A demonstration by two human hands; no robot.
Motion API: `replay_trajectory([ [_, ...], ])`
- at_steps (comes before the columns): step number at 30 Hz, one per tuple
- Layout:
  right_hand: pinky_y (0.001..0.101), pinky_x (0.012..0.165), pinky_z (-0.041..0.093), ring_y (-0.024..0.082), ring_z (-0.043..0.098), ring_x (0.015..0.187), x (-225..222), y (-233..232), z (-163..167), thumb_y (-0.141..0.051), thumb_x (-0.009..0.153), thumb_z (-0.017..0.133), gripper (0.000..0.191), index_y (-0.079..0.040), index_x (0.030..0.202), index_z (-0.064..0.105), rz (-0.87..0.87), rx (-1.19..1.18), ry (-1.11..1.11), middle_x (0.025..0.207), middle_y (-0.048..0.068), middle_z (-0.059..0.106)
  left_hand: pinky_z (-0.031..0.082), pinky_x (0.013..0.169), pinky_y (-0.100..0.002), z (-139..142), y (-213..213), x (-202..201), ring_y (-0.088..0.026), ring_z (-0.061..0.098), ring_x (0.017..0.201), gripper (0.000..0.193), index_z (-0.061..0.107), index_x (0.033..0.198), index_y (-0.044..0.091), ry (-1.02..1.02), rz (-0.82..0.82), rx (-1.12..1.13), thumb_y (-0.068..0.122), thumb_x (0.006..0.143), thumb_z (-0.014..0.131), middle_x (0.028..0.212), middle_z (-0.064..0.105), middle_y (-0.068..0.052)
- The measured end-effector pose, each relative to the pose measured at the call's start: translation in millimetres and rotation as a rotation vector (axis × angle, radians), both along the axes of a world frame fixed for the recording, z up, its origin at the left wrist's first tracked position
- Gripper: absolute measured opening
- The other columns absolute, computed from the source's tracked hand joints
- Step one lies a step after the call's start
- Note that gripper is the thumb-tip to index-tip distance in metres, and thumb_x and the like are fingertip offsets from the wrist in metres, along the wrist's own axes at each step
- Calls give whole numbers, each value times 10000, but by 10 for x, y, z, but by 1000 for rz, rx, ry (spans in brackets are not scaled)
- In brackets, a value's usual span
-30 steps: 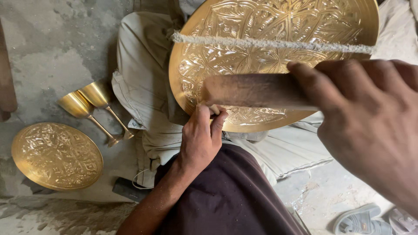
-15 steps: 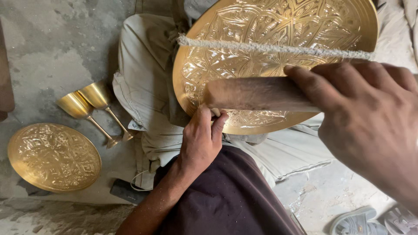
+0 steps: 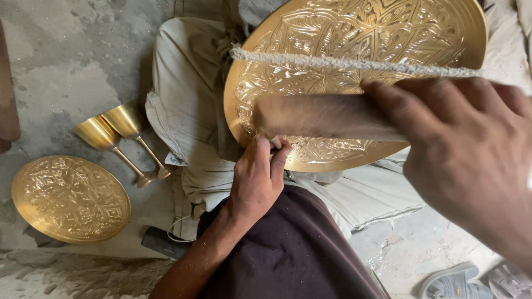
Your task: The person sits on the floor with a large engraved brass tray on their lap, holding a small punch against the tray's decorated surface with one hand and striking it with a wooden mallet with the other, working the pattern section by section and repositioning the punch repeatedly. Finished brass trays and goblets lie on the floor nearby.
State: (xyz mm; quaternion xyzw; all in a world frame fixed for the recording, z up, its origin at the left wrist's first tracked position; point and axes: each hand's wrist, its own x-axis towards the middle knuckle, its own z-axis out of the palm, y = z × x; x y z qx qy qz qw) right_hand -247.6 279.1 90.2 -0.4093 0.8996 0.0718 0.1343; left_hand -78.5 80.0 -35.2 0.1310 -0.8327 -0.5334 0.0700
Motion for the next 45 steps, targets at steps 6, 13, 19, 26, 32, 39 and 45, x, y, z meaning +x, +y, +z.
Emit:
replay_trajectory([
  [6, 454, 913, 593, 268, 676, 1002, -11, -193, 114, -38, 909, 623, 563, -245, 1417, 494, -38, 93, 31, 1201, 74, 690, 547, 698, -417, -24, -4, 1, -299, 695, 848, 191, 531, 1045, 3, -79, 16, 17, 90, 1027, 700, 942, 638, -143],
  [13, 433, 823, 601, 334, 679, 1034, -18, -103, -24, -18, 906, 626, 657, 47, 1527, 425, -471, -109, -278, 1188, 282, 667, 576, 784, -398, -35, -25, 15, -293, 698, 936, 179, 508, 1125, -5, 67, 13, 17, 74, 1054, 652, 1029, 639, -141],
  [19, 387, 829, 584, 248, 687, 938, 12, -97, -59, 28, 969, 589, 214, -5, 1179, 616, -191, 242, -134, 1070, 156, 710, 574, 778, -397, -45, -40, 17, -295, 701, 929, 214, 508, 1177, -23, 46, 10, 17, 82, 1054, 648, 1021, 639, -146],
  [26, 406, 829, 589, 282, 681, 996, 48, -255, 68, -67, 926, 641, 589, -50, 1483, 451, -277, -114, -151, 1146, 153, 677, 556, 776, -427, -29, -54, 29, -309, 687, 896, 209, 527, 1152, -18, -26, -6, -30, 87, 1035, 665, 994, 641, -154],
  [32, 405, 839, 587, 268, 677, 996, 22, -237, 72, -73, 948, 581, 533, -134, 1467, 478, -201, -179, -188, 1247, 132, 652, 559, 813, -418, 17, -58, 40, -309, 686, 942, 176, 493, 1123, -6, 54, 14, 3, 72, 1067, 641, 1041, 645, -138],
  [39, 439, 870, 594, 317, 693, 1002, 100, -300, 160, -54, 925, 598, 580, -109, 1494, 504, -398, -85, -213, 1220, 169, 668, 556, 797, -411, 14, -42, 56, -312, 681, 940, 165, 500, 1092, 2, 41, 1, -14, 80, 1073, 644, 1047, 647, -129],
  [45, 390, 876, 563, 267, 666, 1027, 103, -240, 140, -87, 919, 564, 577, -128, 1485, 459, -267, -185, -201, 1259, 119, 635, 564, 813, -401, 2, -20, 68, -289, 690, 950, 173, 519, 1149, 3, 64, 12, -54, 89, 1073, 648, 1066, 652, -116],
])
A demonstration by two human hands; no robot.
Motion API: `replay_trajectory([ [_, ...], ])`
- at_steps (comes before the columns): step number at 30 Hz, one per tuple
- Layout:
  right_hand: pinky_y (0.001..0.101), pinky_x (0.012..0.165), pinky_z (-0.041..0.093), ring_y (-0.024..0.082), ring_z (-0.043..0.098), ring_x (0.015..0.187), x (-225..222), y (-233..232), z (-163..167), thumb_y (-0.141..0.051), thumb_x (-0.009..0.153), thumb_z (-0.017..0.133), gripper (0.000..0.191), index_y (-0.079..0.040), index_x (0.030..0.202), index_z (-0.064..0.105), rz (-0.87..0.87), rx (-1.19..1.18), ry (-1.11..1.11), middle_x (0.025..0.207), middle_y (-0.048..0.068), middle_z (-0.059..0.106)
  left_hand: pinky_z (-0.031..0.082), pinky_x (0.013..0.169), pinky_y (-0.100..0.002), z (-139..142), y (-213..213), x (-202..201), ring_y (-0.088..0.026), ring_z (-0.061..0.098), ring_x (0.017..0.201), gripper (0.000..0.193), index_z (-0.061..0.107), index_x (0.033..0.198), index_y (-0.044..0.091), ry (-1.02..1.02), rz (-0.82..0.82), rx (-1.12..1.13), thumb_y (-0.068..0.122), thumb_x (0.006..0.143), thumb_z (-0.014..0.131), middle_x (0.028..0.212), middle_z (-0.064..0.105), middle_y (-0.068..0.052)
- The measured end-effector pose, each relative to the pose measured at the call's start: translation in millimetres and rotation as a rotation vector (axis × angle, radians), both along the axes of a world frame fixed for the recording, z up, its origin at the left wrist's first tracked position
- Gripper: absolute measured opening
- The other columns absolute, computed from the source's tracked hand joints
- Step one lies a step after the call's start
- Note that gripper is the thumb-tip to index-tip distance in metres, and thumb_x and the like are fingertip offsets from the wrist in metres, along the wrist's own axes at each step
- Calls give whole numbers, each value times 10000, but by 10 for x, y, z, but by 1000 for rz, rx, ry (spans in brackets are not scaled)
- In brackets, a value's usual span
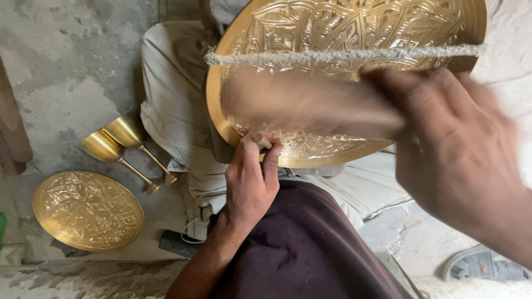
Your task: The person sits on the floor with a large engraved brass tray on their lap, holding a small punch against the tray's decorated surface with one hand and striking it with a wooden mallet with the other, working the pattern section by section and repositioning the punch repeatedly. Finished brass trays and goblets lie on the floor nearby.
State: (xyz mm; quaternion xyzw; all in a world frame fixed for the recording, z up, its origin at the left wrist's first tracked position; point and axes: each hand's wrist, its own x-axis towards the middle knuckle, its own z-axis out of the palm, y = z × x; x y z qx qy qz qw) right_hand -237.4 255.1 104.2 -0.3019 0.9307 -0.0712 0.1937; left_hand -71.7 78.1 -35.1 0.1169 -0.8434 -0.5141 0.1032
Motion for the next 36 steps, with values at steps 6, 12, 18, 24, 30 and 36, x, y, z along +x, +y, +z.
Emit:
replay_trajectory([
  [6, 412, 930, 552, 249, 695, 988, 33, 66, 7, -96, 985, 621, 489, -198, 1461, 574, 308, 296, 291, 1151, 53, 725, 544, 708, -385, -21, 14, 13, -264, 687, 816, 200, 549, 1047, 19, -155, 36, -30, 118, 1029, 721, 943, 660, -105],
  [12, 426, 945, 556, 281, 688, 1052, 7, -10, 48, -89, 910, 599, 555, -76, 1462, 539, 255, 199, 226, 1206, 126, 687, 543, 717, -398, -23, 20, 24, -290, 683, 833, 221, 539, 1083, -10, -106, 30, -94, 116, 1021, 710, 947, 646, -132],
  [18, 427, 863, 556, 268, 680, 924, -9, 15, 49, -136, 949, 577, 504, -105, 1452, 562, 271, 171, 240, 1123, 106, 688, 556, 721, -392, -25, 10, 20, -281, 704, 849, 197, 550, 1112, -17, -82, 36, -57, 104, 1041, 689, 974, 676, -121],
  [24, 392, 862, 560, 235, 695, 893, -31, -165, 82, -51, 1014, 598, 402, -75, 1414, 633, 170, 184, 198, 1055, 115, 700, 567, 803, -399, -29, -16, 22, -293, 706, 925, 166, 512, 1099, -4, 2, 10, -4, 116, 1114, 626, 1050, 676, -139],
  [30, 414, 856, 547, 294, 672, 976, -6, -185, 115, -44, 931, 612, 453, 9, 1379, 578, 76, 9, 113, 1127, 155, 671, 533, 700, -421, -78, -12, 52, -332, 676, 803, 247, 537, 1018, -20, -120, 52, -100, 152, 1035, 714, 902, 643, -153],
  [36, 433, 886, 545, 279, 697, 961, 148, 65, 143, -86, 861, 683, 423, -101, 1284, 672, 323, 210, 355, 1109, 102, 704, 551, 697, -378, 171, -110, -77, -277, 719, 832, 195, 561, 1044, -12, -47, 15, -58, 140, 1046, 683, 944, 694, -155],
])
